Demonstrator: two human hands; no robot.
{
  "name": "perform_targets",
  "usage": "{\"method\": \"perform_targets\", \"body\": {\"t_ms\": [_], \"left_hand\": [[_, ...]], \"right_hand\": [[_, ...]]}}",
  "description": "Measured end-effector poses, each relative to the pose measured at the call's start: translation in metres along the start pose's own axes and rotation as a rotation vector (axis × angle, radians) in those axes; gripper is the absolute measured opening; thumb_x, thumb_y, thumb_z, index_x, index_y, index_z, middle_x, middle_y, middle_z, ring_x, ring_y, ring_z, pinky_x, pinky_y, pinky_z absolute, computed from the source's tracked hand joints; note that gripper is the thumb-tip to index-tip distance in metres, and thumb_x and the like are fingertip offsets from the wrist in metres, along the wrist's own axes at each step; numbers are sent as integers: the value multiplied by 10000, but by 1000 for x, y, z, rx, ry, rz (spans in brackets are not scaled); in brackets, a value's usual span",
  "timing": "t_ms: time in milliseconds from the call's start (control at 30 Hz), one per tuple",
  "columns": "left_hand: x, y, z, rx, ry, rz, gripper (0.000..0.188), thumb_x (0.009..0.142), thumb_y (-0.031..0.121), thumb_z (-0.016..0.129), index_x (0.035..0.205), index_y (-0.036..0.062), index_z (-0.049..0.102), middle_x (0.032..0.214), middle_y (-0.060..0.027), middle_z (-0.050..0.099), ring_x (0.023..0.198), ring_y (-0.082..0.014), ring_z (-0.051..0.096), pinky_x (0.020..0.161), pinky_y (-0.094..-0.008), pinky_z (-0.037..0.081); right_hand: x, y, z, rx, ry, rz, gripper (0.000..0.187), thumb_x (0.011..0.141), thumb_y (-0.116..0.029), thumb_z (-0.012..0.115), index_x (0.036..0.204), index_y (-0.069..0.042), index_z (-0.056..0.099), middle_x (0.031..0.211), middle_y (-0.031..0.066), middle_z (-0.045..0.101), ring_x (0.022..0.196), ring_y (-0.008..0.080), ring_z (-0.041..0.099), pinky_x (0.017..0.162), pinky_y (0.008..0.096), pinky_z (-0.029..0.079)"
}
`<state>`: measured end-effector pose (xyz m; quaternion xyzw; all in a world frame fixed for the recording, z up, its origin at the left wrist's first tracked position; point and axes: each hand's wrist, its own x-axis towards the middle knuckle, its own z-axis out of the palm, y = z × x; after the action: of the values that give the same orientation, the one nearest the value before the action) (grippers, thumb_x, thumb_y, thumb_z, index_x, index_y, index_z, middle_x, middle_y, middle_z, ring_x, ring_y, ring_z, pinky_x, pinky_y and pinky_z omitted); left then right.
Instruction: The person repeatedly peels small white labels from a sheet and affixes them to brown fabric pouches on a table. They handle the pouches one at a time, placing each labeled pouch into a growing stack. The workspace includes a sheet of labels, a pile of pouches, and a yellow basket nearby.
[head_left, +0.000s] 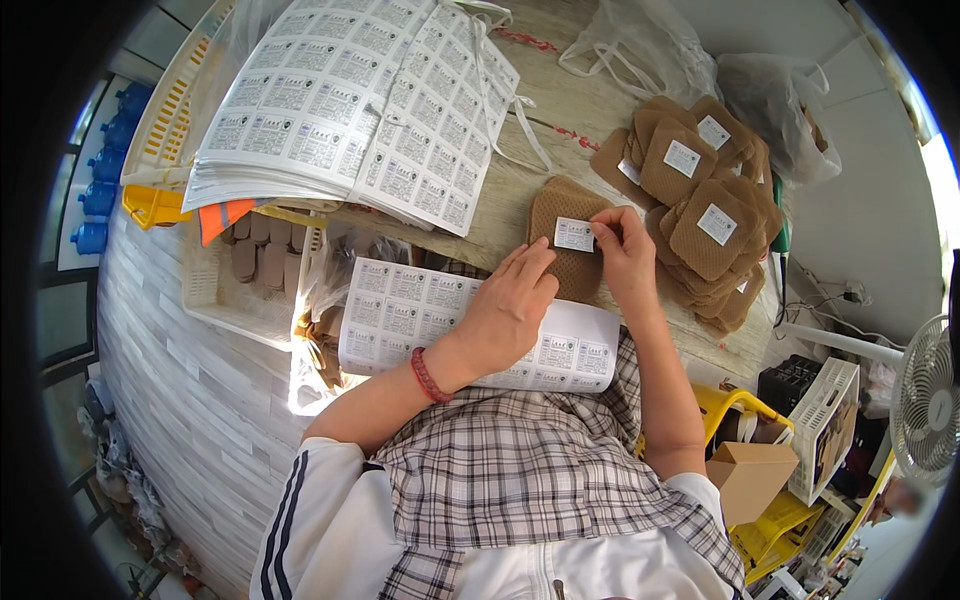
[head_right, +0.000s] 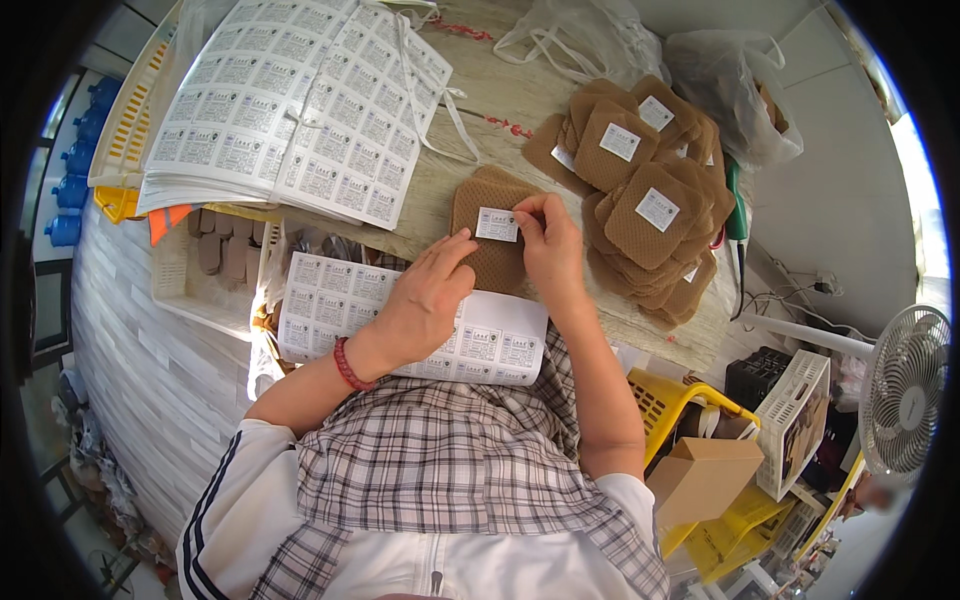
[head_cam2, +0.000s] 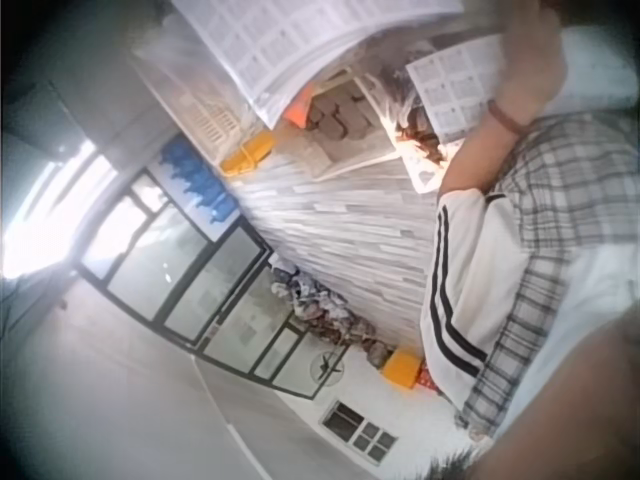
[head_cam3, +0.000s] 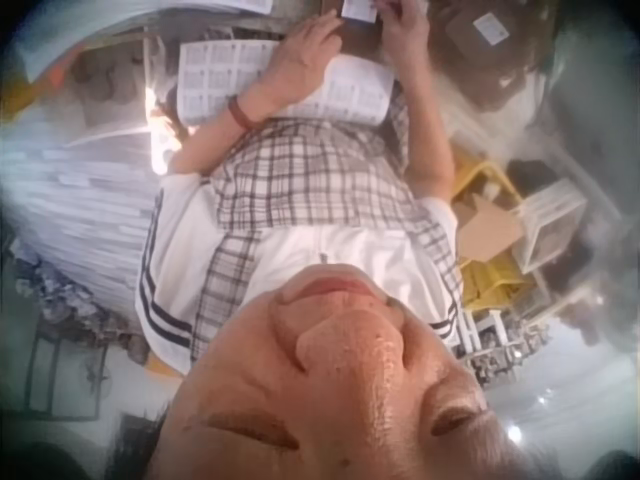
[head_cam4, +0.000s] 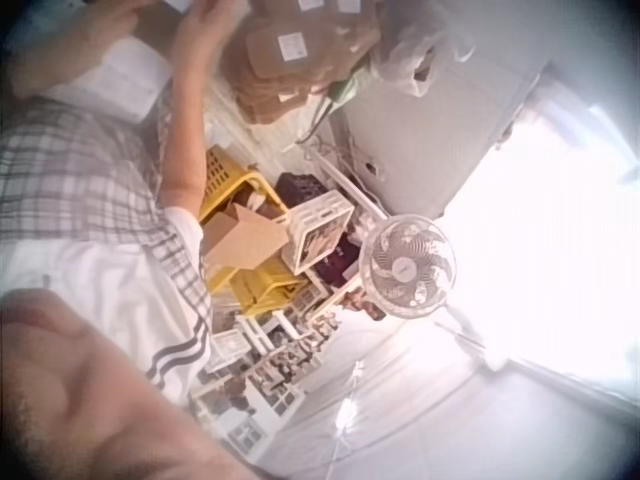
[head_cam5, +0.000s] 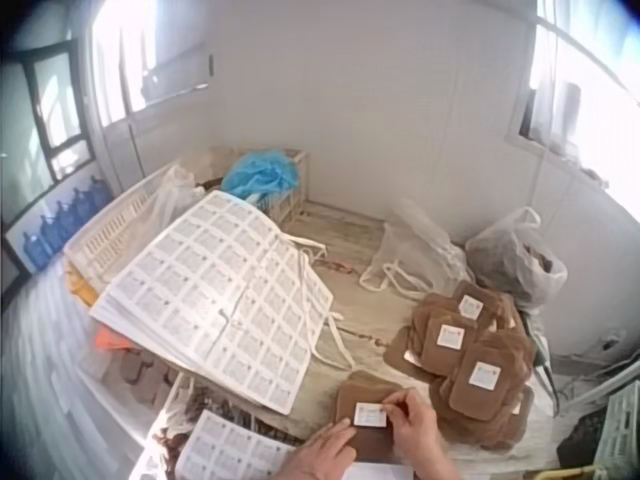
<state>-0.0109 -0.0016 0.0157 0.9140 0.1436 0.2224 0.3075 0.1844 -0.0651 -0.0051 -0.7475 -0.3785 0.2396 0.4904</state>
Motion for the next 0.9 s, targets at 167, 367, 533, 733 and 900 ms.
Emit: {"method": "perform_targets", "body": {"t_ms": [167, 367, 533, 733, 900], "left_hand": [[1, 4, -2, -38, 15, -50, 65, 852, -27, 507, 871, -70, 550, 1389, -317, 482, 1306, -478, 479, 1100, -514, 414], [2, 2, 1, 54, -18, 20, 103, 824, -42, 510, 901, -79, 567, 1415, -297, 485, 1331, -463, 455, 1125, -509, 391], [2, 4, 1, 87, -58, 6, 155, 796, -48, 520, 932, -91, 580, 1388, -294, 508, 1348, -454, 436, 1133, -514, 385], [1, 3, 4, 114, -60, 17, 129, 844, 8, 534, 919, -80, 591, 1373, -308, 514, 1343, -439, 442, 1157, -510, 357], [-1, 3, 5, 99, -37, 20, 149, 786, -55, 523, 918, -89, 584, 1385, -295, 509, 1361, -442, 423, 1139, -509, 381]], "right_hand": [[-1, -2, 1, -24, 4, 5, 58, 934, -19, 652, 973, 0, 613, 823, 72, 656, 756, 141, 594, 719, 292, 502], [-5, -2, 4, -53, 47, -91, 61, 920, -11, 658, 953, 3, 608, 829, 124, 655, 748, 204, 633, 716, 309, 512], [-12, -2, 8, -371, 105, -318, 143, 885, -15, 664, 1008, -39, 596, 911, 116, 627, 837, 296, 642, 680, 371, 525], [-19, -14, 17, -545, 263, -268, 344, 868, -34, 674, 1201, -93, 608, 1015, 87, 613, 915, 293, 644, 686, 392, 540], [-13, 5, 13, -458, 339, -266, 343, 864, -67, 707, 1201, -117, 665, 1044, 84, 616, 896, 272, 653, 705, 385, 548]]}}
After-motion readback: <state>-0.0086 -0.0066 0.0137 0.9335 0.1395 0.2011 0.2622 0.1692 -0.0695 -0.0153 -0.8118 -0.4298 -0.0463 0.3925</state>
